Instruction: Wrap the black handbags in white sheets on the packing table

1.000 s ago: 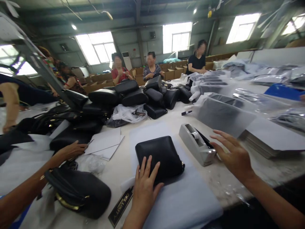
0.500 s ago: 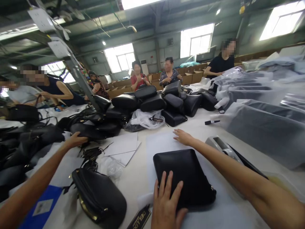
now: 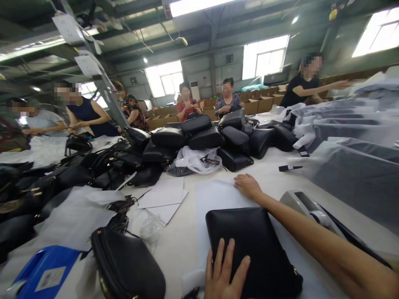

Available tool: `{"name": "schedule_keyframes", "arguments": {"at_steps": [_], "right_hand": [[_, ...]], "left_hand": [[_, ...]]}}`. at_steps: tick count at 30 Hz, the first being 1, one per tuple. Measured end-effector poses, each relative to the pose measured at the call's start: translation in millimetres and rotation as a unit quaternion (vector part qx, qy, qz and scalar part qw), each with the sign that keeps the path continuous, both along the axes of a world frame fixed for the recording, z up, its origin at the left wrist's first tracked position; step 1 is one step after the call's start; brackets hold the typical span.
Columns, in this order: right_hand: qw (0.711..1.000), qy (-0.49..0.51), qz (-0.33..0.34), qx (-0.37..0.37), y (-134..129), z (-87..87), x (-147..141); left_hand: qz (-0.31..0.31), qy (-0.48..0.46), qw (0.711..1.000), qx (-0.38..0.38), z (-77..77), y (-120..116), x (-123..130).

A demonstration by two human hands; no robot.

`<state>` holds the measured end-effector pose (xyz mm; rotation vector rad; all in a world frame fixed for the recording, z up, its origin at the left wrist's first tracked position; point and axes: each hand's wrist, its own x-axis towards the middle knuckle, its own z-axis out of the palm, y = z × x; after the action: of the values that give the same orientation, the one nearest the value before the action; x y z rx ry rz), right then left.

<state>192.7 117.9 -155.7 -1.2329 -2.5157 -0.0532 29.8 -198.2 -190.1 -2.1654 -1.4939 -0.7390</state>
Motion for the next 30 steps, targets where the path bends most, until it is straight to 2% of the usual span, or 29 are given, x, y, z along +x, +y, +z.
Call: {"name": "schedule_keyframes", "arguments": {"at_steps": [3,6,9,12,15,18,21,24,27,30], "right_hand": [[0.999,0.040,-0.009,0.027,-4,8.6,1],[0.995,0.084,-0.005,0.059,-15,24.5,6],[0.989,0.116,0.010,0.090,-36,45.9,14],[0.981,0.149,0.023,0.125,-68,65.9,24],[0.967,0.184,0.059,0.163,-106,78.1,37],[0.960,0.183,0.111,0.183,-141,80.7,54],[0.960,0.156,0.141,0.182,-169,79.4,72],[0.968,0.118,0.140,0.169,-189,84.6,85],[0.976,0.081,0.134,0.151,-206,96.6,84],[0.978,0.044,0.167,0.116,-218,100.9,74]], "left_hand": [[-0.001,0.004,1.000,-0.007,0.3,0,-1],[-0.013,0.019,1.000,-0.013,3.9,0,-5],[-0.045,0.012,0.999,-0.027,18.5,-1,-11],[-0.040,-0.042,0.996,-0.073,48.1,5,-17],[0.022,-0.085,0.994,-0.065,88.2,27,-20],[0.068,-0.074,0.995,-0.007,127.6,59,-22],[0.051,-0.030,0.998,-0.004,152.6,79,-23],[-0.008,0.006,0.999,-0.040,153.5,75,-22],[-0.046,0.000,0.998,-0.051,134.4,53,-14],[-0.064,-0.021,0.997,-0.039,109.7,31,-3]]}}
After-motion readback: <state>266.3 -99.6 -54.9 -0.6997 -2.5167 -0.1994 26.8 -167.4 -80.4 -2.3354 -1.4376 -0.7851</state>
